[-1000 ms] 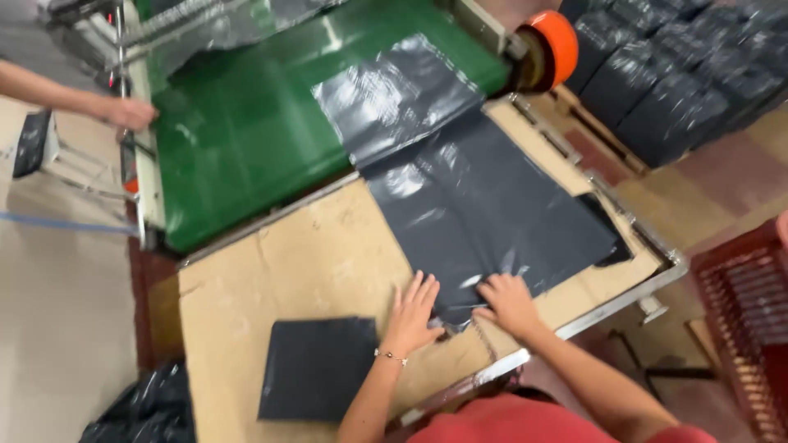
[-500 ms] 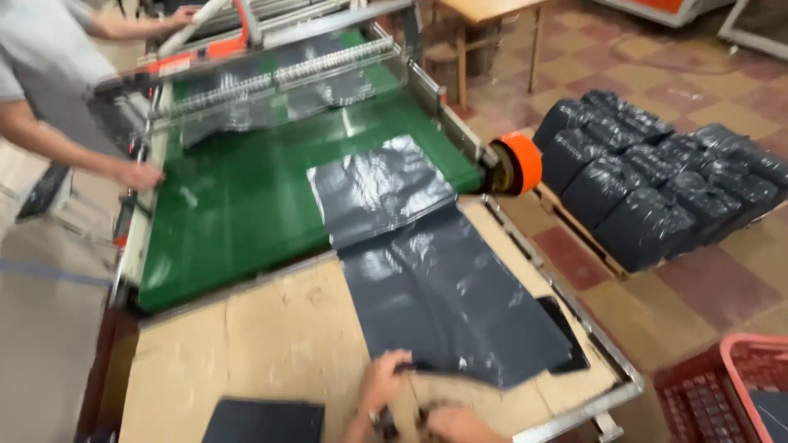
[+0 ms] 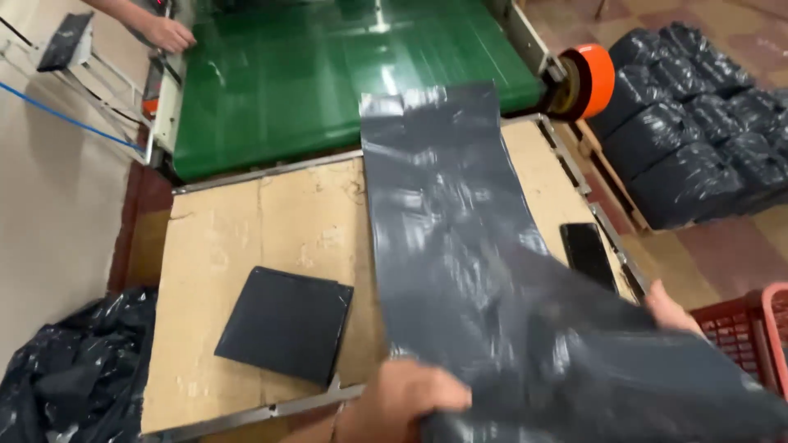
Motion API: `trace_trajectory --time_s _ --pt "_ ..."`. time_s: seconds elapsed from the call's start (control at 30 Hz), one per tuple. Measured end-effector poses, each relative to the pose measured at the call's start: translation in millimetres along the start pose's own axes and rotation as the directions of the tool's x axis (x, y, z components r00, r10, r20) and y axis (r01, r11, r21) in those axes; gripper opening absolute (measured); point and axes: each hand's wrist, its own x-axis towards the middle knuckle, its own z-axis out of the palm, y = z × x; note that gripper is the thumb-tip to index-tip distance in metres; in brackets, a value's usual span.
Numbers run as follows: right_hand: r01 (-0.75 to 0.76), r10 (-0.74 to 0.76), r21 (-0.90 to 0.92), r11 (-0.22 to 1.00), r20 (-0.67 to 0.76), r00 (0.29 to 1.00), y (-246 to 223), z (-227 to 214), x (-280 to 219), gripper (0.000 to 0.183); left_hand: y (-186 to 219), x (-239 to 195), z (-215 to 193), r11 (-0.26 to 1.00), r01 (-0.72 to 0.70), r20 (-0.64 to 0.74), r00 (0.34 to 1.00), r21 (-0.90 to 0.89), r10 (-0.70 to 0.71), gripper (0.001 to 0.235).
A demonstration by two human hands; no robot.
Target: Folding plastic bags and placing them into a basket
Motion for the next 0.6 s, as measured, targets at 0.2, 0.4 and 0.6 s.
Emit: trace_trajectory --time_s 0.2,0.4,0.6 --pt "-0.192 0.166 0.131 0.973 0.186 0.968 -43 -29 122 0.066 51 32 -75 0.953 0.233 0.084 0.972 -0.195 -0.22 0.044" --pt "-0.501 0.346 -0.033 0.865 -0.684 0.642 38 -27 280 0.03 -142 74 -121 0.638 0.77 -0.551 0.537 0.012 -0.638 0.057" --pt "-0.732 0.554 -0.101 0.674 -0.586 0.591 283 -75 377 0.035 -408 -3 -131 0.317 0.902 -0.436 0.169 -0.293 -0.884 0.074"
